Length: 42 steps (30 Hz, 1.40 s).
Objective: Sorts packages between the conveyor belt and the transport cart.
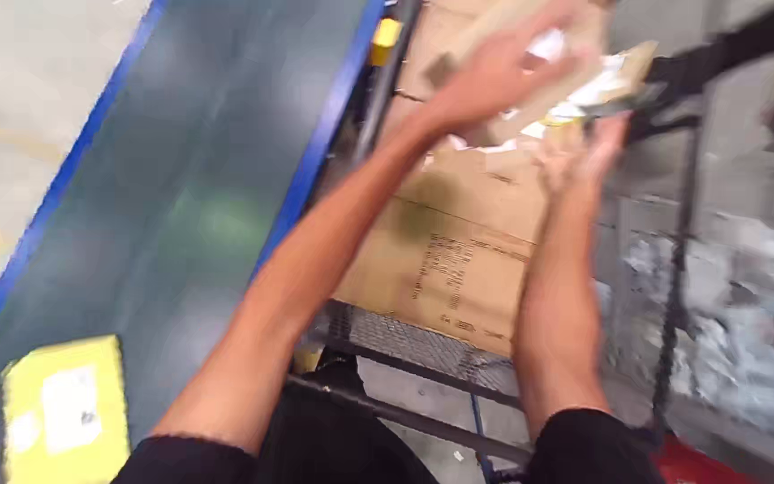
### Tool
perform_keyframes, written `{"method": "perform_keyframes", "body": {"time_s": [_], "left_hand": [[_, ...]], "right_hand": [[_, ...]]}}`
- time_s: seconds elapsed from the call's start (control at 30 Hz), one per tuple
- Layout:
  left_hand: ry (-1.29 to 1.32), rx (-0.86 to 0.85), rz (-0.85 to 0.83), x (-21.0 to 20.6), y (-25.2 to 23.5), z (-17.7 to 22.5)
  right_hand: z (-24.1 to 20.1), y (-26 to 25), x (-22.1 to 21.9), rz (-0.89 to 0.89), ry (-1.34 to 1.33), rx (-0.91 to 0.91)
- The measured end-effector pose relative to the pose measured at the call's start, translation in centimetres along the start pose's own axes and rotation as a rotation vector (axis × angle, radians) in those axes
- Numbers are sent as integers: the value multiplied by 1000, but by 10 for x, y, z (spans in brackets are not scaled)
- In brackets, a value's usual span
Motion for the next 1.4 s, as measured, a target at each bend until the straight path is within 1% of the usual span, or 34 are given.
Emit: {"method": "perform_keyframes", "body": {"time_s": [0.03,0.07,0.1,0.13,0.17,0.2,0.23,0.27,0.3,0.33,0.4,0.47,0.5,0.53,0.57,0.6,0.63,0.67,0.7,0.73,0.8,0.87,0.93,1.0,1.07,1.1,1.13,1.17,1.2,1.23,1.27,1.33,1.37,1.4], "left_hand": [[-67,-46,16,-5,38,-2],[-130,-56,36,-10,82,-15],[-189,1,18,-13,132,-36],[-238,104,-2,-15,190,-64],[-292,224,19,-12,254,-91],[-336,349,102,0,320,-110],[-366,479,246,16,392,-117],[-407,618,406,33,463,-113],[-471,755,564,53,530,-100],[-556,884,718,75,593,-79],[-753,1143,995,117,704,-26],[-881,1378,1194,156,805,22],[-909,1477,1291,167,854,41],[-900,1577,1369,171,899,52],[-865,1693,1418,173,938,55],[-800,1826,1423,173,970,51],[-705,1941,1409,170,993,42],[-595,2021,1393,165,1007,32],[-485,2057,1387,163,1014,20],[-397,2046,1393,164,1013,9],[-336,1952,1403,172,1000,-7],[-283,1844,1365,173,990,-23],[-196,1656,1373,177,982,-32],[-18,1373,1375,179,972,-31],[204,1051,1345,179,959,-16],[299,922,1334,180,951,-7],[354,834,1349,180,946,2],[351,794,1389,181,945,7],[279,816,1447,184,948,6],[147,915,1492,187,956,0],[-19,1067,1518,189,966,-8],[-283,1342,1510,186,979,-19],[-347,1440,1503,183,983,-20],[-386,1499,1507,180,987,-21]], "right_hand": [[0,6,-12,-74,46,-11],[9,17,-23,-166,128,-14],[25,25,-37,-291,214,-22],[54,32,-45,-417,272,-33],[85,41,-56,-506,304,-50],[116,59,-74,-566,342,-80],[148,86,-91,-609,401,-104],[175,119,-105,-645,478,-102],[198,155,-121,-695,542,-88],[219,195,-143,-782,595,-76],[251,280,-208,-1029,715,4],[278,367,-293,-1247,842,210],[292,405,-331,-1327,893,295],[303,437,-369,-1395,934,368],[314,460,-408,-1439,979,445],[323,478,-443,-1455,1035,505],[332,490,-474,-1452,1106,548],[341,498,-500,-1436,1184,592],[348,504,-518,-1410,1247,627],[354,507,-533,-1376,1300,654],[366,506,-553,-1325,1386,661],[377,501,-557,-1317,1478,627],[377,499,-555,-1354,1544,624],[377,513,-549,-1463,1528,670],[378,548,-541,-1603,1418,685],[380,569,-534,-1675,1339,651],[385,593,-522,-1750,1245,579],[393,620,-509,-1817,1148,475],[401,648,-493,-1864,1049,339],[407,676,-473,-1879,941,168],[413,703,-453,-1857,838,-22],[425,744,-404,-1746,674,-407],[428,762,-380,-1666,575,-613],[427,779,-358,-1572,457,-834]]}}
Point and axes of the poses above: each hand's wrist, its own y-axis away from the middle knuckle, its own x-axis out of the back of the hand, z = x × y, the point moved 8 cm from there along -y, towards the middle knuckle, and after that the axes turned 3 degrees about z, right-handed, at the moved point
